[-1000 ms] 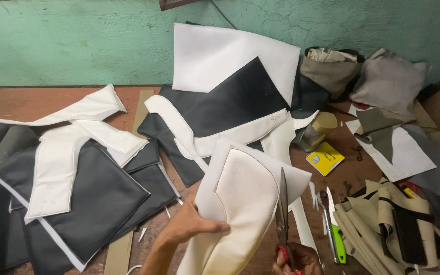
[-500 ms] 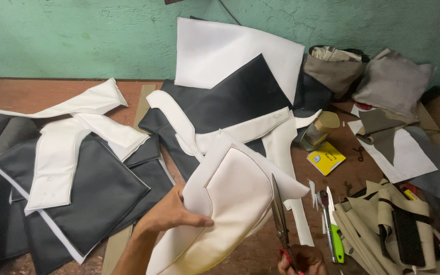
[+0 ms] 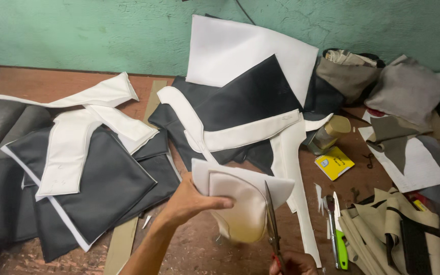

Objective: The person uses red-handled scissors to cut white and black fabric pieces on a wooden workbench. They trim the edges of several white pieces and then cut a rectangular black piece, handling each item one at a time.

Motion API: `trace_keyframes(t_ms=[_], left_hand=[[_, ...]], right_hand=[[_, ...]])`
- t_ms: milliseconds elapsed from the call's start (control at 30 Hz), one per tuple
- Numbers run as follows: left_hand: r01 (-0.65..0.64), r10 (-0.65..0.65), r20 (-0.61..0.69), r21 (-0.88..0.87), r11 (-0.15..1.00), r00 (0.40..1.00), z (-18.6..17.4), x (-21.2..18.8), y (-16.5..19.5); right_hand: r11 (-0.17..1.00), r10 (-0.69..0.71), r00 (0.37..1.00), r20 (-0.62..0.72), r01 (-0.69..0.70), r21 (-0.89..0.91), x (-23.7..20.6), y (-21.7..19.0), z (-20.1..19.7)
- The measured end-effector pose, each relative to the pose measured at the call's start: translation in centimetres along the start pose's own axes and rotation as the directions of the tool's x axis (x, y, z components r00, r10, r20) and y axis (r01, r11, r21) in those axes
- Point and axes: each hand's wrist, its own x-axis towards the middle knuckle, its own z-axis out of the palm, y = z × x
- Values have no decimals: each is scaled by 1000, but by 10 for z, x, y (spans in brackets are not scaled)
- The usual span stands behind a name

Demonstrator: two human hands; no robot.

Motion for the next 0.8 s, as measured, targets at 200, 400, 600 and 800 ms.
trace_keyframes(t_ms=[200,400,600,800], left_hand=[[58,-59,20,28,998,998,9,-3,20],[54,-59,71,67,996,996,18,-14,32],[29,-35,99,56,998,994,14,-20,34],[52,-66,114,118,992,991,11,-16,37]], right_hand=[[997,-72,989,-128,70,-18,0,-8,21],[951,149,965,-214,-81,297,2,-32,36],[970,-227,973,-28,229,80,-7,-38,46],[952,-60,986,-157,104,289,-11,-34,41]])
